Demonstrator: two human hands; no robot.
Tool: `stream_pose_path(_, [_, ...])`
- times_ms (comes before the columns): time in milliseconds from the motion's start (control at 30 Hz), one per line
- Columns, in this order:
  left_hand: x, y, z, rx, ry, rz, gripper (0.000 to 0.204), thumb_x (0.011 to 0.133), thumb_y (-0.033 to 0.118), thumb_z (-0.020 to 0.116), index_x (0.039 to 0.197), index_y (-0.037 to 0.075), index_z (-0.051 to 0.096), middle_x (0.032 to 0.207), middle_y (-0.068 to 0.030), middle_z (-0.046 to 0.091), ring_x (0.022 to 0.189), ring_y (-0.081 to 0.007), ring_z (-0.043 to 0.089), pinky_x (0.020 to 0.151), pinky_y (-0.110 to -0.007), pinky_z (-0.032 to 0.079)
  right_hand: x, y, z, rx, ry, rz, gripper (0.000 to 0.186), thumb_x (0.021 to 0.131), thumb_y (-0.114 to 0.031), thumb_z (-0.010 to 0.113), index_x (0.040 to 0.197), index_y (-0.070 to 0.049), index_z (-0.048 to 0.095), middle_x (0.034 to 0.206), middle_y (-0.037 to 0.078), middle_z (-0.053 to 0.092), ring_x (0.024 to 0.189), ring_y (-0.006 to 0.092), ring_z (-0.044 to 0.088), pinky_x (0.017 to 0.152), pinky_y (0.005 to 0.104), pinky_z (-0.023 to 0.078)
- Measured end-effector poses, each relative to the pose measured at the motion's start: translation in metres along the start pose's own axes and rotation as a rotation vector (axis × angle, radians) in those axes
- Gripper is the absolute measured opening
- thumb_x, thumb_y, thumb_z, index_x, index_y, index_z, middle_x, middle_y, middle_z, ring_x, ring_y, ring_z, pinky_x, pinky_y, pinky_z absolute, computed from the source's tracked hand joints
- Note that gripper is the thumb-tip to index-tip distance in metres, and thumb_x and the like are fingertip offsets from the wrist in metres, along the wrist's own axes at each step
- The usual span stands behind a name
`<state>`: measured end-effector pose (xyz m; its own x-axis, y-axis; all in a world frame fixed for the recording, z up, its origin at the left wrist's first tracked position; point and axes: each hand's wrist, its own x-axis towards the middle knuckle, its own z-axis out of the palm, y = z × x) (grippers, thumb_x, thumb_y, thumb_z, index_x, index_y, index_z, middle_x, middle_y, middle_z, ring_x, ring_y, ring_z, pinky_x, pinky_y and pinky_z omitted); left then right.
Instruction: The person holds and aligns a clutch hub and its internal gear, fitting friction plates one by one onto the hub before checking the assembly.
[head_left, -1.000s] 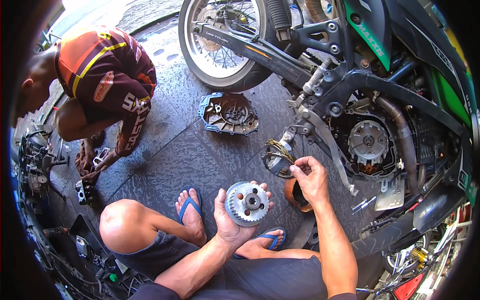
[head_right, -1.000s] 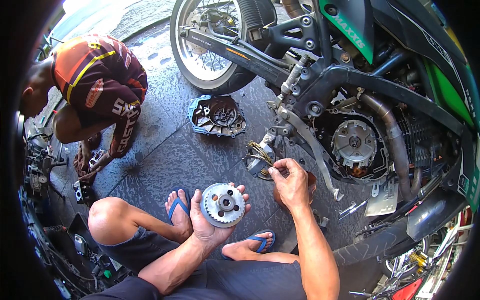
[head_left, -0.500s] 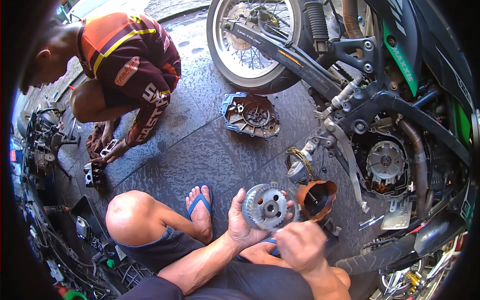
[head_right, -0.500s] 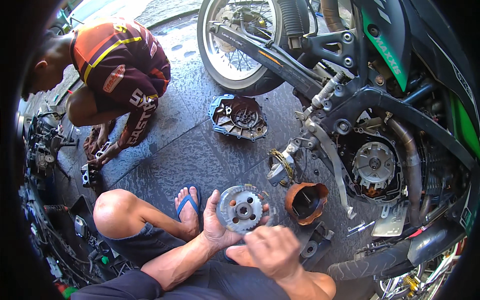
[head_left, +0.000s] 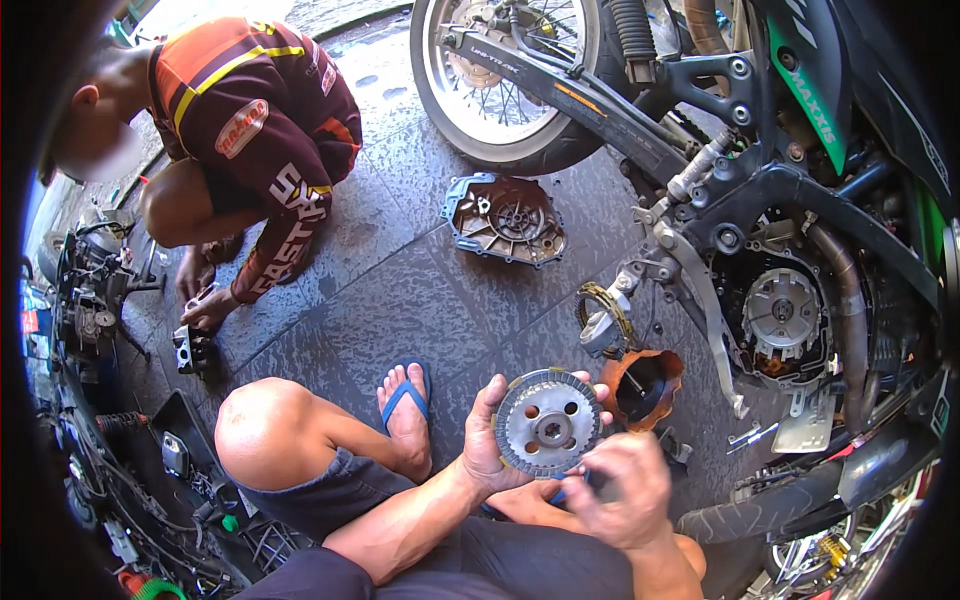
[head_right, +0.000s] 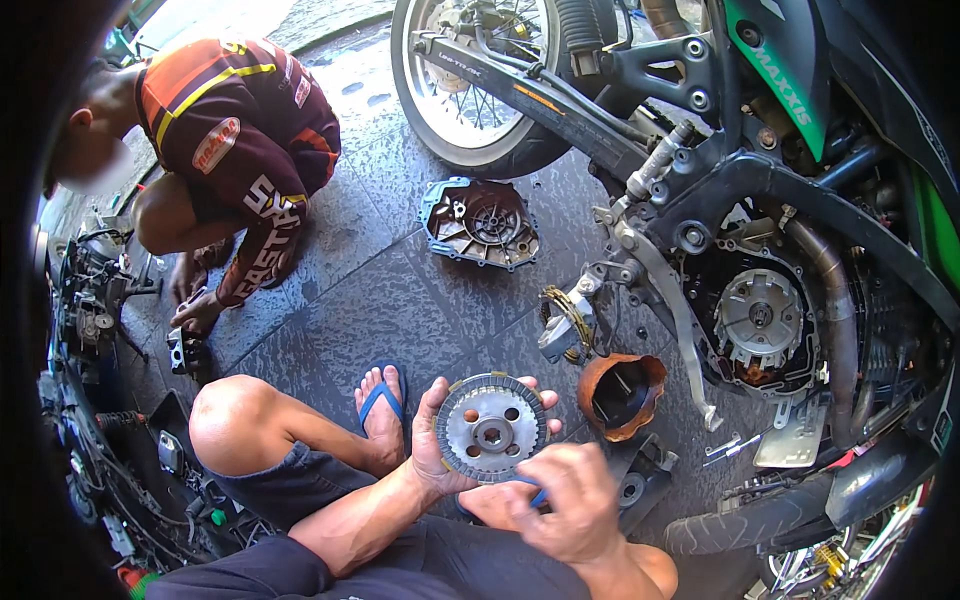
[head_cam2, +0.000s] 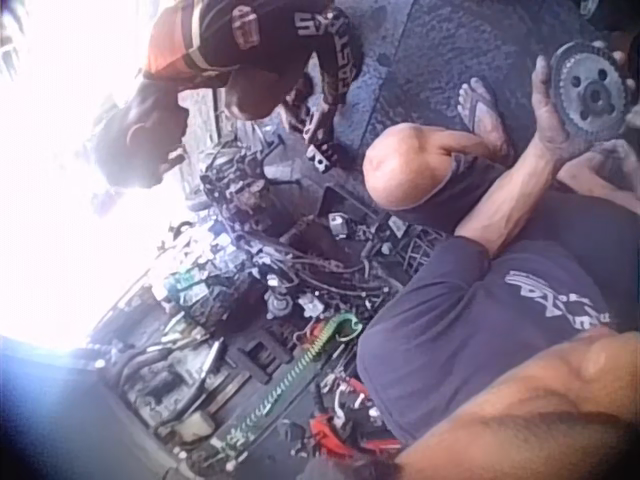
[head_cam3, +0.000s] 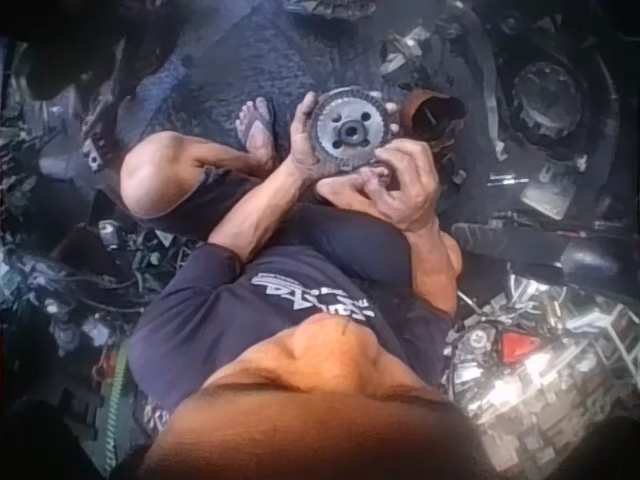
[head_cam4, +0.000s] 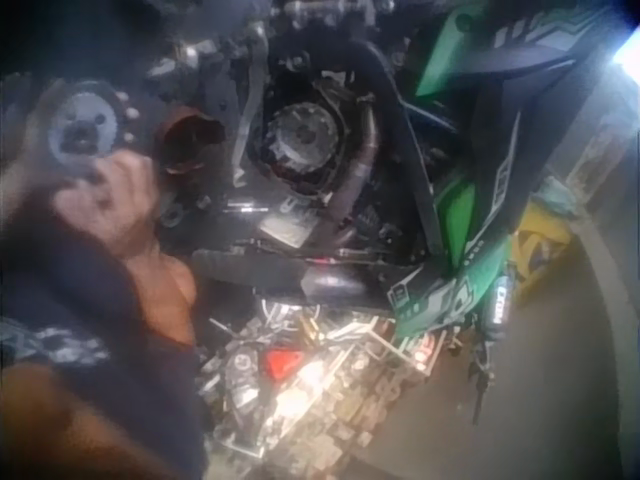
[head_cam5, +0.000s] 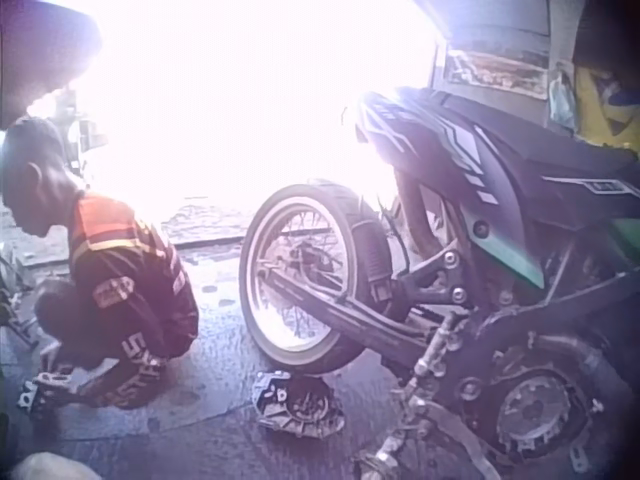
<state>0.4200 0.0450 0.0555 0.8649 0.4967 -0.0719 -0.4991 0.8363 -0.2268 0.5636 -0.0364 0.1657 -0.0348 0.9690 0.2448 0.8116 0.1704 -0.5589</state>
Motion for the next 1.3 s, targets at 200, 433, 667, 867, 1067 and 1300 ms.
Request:
stream_pose_path(200, [0.003, 0.001, 0.001, -0.067, -0.026, -0.029, 0.101, 0.09, 0.08, 0.048, 0.159, 0.007, 0.036, 0.161, -0.0237, 0.039, 0.145, -0.0463, 0.043, 0.12, -0.068, 0.032, 0.006, 0.014, -0.041, 0.053, -0.074, 0.289, 0.042, 0.072, -0.002, 0.079, 0.112, -0.002, 0.067, 0.111, 0.016, 0.062, 0.101, 0.0326, 0.065, 0.088, 0.043, 0.055])
stream_pose_path(433, [0.003, 0.001, -0.001, -0.06, -0.032, -0.058, 0.102, 0.092, 0.082, 0.041, 0.159, 0.006, 0.035, 0.163, -0.0237, 0.037, 0.146, -0.0439, 0.043, 0.116, -0.077, 0.027, 0.011, 0.013, -0.037, 0.03, -0.253, 0.172, 0.078, 0.07, -0.024, 0.092, 0.136, -0.004, 0.056, 0.135, 0.017, 0.055, 0.125, 0.0375, 0.055, 0.106, 0.0498, 0.048])
stream_pose_path(667, [0.003, 0.001, -0.001, -0.045, -0.04, -0.08, 0.101, 0.094, 0.081, 0.039, 0.158, 0.002, 0.036, 0.157, -0.0241, 0.045, 0.141, -0.0418, 0.05, 0.116, -0.065, 0.038, 0.01, 0.019, -0.034, 0.091, -0.286, 0.156, 0.095, 0.069, -0.03, 0.094, 0.148, -0.005, 0.048, 0.147, 0.018, 0.049, 0.135, 0.0401, 0.049, 0.113, 0.0519, 0.042])
stream_pose_path(867, [-0.001, -0.006, -0.006, -0.15, -0.055, -0.125, 0.09, 0.1, 0.075, 0.035, 0.156, 0.005, 0.042, 0.154, -0.0197, 0.05, 0.138, -0.0378, 0.054, 0.117, -0.06, 0.042, 0.012, 0.015, -0.027, 0.025, -0.346, 0.129, 0.11, 0.067, -0.04, 0.095, 0.156, -0.007, 0.041, 0.156, 0.021, 0.04, 0.144, 0.0437, 0.041, 0.119, 0.0549, 0.037])
stream_pose_path(1067, [-0.003, -0.011, 0.0, 0.13, 0.298, -0.167, 0.081, 0.101, 0.071, 0.037, 0.152, 0.009, 0.05, 0.153, -0.0177, 0.054, 0.138, -0.037, 0.055, 0.114, -0.059, 0.044, 0.009, 0.017, -0.019, -0.03, -0.398, 0.155, 0.118, 0.065, -0.043, 0.096, 0.159, -0.007, 0.035, 0.159, 0.025, 0.034, 0.146, 0.046, 0.037, 0.121, 0.0574, 0.033])
stream_pose_path(1300, [-0.004, -0.011, -0.001, 0.125, 0.314, -0.172, 0.079, 0.101, 0.07, 0.038, 0.15, 0.009, 0.052, 0.15, -0.0174, 0.056, 0.135, -0.0367, 0.057, 0.113, -0.058, 0.045, 0.011, 0.016, -0.017, -0.043, -0.412, 0.132, 0.121, 0.062, -0.043, 0.096, 0.159, -0.005, 0.035, 0.159, 0.026, 0.035, 0.146, 0.0467, 0.037, 0.122, 0.0591, 0.03])
